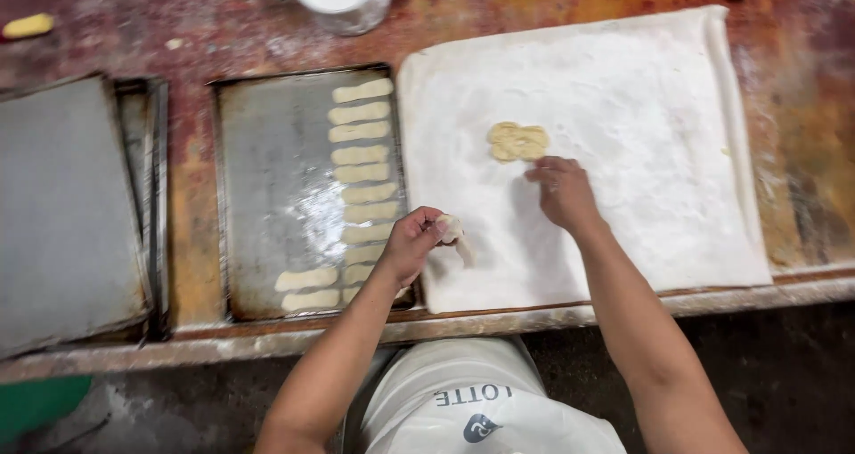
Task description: Arranging small pieces of dough onto metal baking trays in a bakery production area.
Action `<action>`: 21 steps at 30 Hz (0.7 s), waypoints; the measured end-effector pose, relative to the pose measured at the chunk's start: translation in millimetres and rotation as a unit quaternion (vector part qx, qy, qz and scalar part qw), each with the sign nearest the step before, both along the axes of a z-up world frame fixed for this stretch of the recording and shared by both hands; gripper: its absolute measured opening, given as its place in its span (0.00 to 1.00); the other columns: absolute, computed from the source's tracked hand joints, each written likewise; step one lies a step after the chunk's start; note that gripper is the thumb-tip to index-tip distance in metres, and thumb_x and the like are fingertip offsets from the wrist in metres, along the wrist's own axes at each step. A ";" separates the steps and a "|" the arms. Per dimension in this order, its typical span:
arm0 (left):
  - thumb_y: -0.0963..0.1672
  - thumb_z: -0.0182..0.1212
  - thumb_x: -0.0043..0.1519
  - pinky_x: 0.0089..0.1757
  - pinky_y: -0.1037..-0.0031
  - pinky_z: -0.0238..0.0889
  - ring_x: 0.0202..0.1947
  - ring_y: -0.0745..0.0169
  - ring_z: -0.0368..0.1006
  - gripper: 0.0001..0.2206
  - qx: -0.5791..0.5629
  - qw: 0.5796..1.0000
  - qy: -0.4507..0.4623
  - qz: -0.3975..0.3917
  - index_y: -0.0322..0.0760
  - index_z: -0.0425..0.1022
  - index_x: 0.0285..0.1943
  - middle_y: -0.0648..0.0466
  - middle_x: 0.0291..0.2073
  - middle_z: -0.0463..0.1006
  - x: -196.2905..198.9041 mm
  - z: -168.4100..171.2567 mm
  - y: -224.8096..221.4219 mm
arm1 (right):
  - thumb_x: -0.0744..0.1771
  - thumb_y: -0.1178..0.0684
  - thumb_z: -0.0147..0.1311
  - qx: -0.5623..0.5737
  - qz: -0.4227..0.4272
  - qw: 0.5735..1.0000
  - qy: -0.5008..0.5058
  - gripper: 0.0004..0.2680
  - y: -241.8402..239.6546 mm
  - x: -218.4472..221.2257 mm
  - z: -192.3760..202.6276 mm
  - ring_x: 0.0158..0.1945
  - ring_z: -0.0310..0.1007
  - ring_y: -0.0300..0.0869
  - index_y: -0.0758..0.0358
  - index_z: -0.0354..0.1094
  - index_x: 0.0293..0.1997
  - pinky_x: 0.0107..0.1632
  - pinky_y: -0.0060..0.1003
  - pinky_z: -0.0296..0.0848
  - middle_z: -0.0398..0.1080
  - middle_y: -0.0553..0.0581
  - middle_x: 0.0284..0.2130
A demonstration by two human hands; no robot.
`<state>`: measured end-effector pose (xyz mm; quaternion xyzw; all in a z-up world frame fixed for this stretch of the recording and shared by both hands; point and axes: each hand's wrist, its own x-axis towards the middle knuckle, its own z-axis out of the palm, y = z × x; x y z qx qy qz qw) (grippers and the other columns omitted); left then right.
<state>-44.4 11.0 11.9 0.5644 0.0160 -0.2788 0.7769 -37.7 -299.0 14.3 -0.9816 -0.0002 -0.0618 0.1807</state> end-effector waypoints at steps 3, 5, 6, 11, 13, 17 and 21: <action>0.41 0.63 0.61 0.38 0.78 0.71 0.34 0.68 0.76 0.06 -0.082 0.990 0.078 0.086 0.34 0.75 0.45 0.55 0.33 0.78 -7.3 62.8 44.8 | 0.67 0.52 0.53 0.150 -0.041 0.986 0.059 0.09 66.3 -2.2 37.8 0.54 0.72 0.56 0.47 0.74 0.51 0.54 0.48 0.72 0.73 0.55 0.49; 0.40 0.63 0.61 0.37 0.77 0.71 0.34 0.67 0.76 0.07 -0.096 0.985 0.091 0.108 0.33 0.75 0.45 0.55 0.34 0.78 -5.6 61.3 71.2 | 0.67 0.51 0.55 0.210 -0.010 0.972 0.110 0.11 138.5 -8.0 64.0 0.50 0.73 0.60 0.50 0.70 0.56 0.51 0.50 0.73 0.73 0.62 0.46; 0.39 0.63 0.61 0.35 0.77 0.72 0.33 0.67 0.76 0.07 -0.109 0.981 0.105 0.121 0.33 0.74 0.46 0.55 0.34 0.78 -2.2 61.3 81.5 | 0.67 0.50 0.56 0.267 0.014 0.950 0.159 0.15 171.7 -10.0 78.5 0.47 0.74 0.64 0.52 0.67 0.60 0.47 0.53 0.74 0.73 0.68 0.43; 0.37 0.65 0.57 0.35 0.76 0.75 0.34 0.64 0.77 0.11 -0.181 0.964 0.147 0.131 0.35 0.72 0.48 0.54 0.36 0.77 0.8 49.4 114.5 | 0.65 0.49 0.59 0.426 0.034 0.886 0.181 0.19 247.3 -45.4 64.4 0.48 0.74 0.56 0.60 0.64 0.62 0.53 0.50 0.71 0.74 0.66 0.45; 0.36 0.65 0.57 0.37 0.76 0.76 0.34 0.63 0.77 0.12 -0.200 0.958 0.164 0.122 0.35 0.72 0.48 0.54 0.36 0.77 0.6 36.5 111.1 | 0.64 0.52 0.60 0.546 0.004 0.818 0.183 0.22 263.2 -56.9 60.3 0.53 0.72 0.51 0.64 0.61 0.65 0.60 0.49 0.67 0.72 0.64 0.50; 0.37 0.66 0.57 0.33 0.77 0.74 0.32 0.63 0.76 0.12 -0.191 0.966 0.131 0.116 0.34 0.72 0.48 0.52 0.34 0.77 -3.0 41.5 91.5 | 0.63 0.58 0.63 0.660 -0.082 0.733 0.143 0.14 262.1 -71.7 39.3 0.37 0.76 0.43 0.69 0.66 0.51 0.43 0.39 0.79 0.74 0.59 0.35; 0.37 0.66 0.58 0.33 0.74 0.75 0.31 0.62 0.76 0.11 -0.126 0.982 0.079 0.120 0.32 0.72 0.48 0.51 0.34 0.77 12.7 7.5 73.8 | 0.65 0.58 0.59 0.606 -0.140 0.768 0.154 0.08 193.1 -83.0 5.9 0.27 0.75 0.43 0.72 0.70 0.44 0.33 0.34 0.79 0.73 0.61 0.27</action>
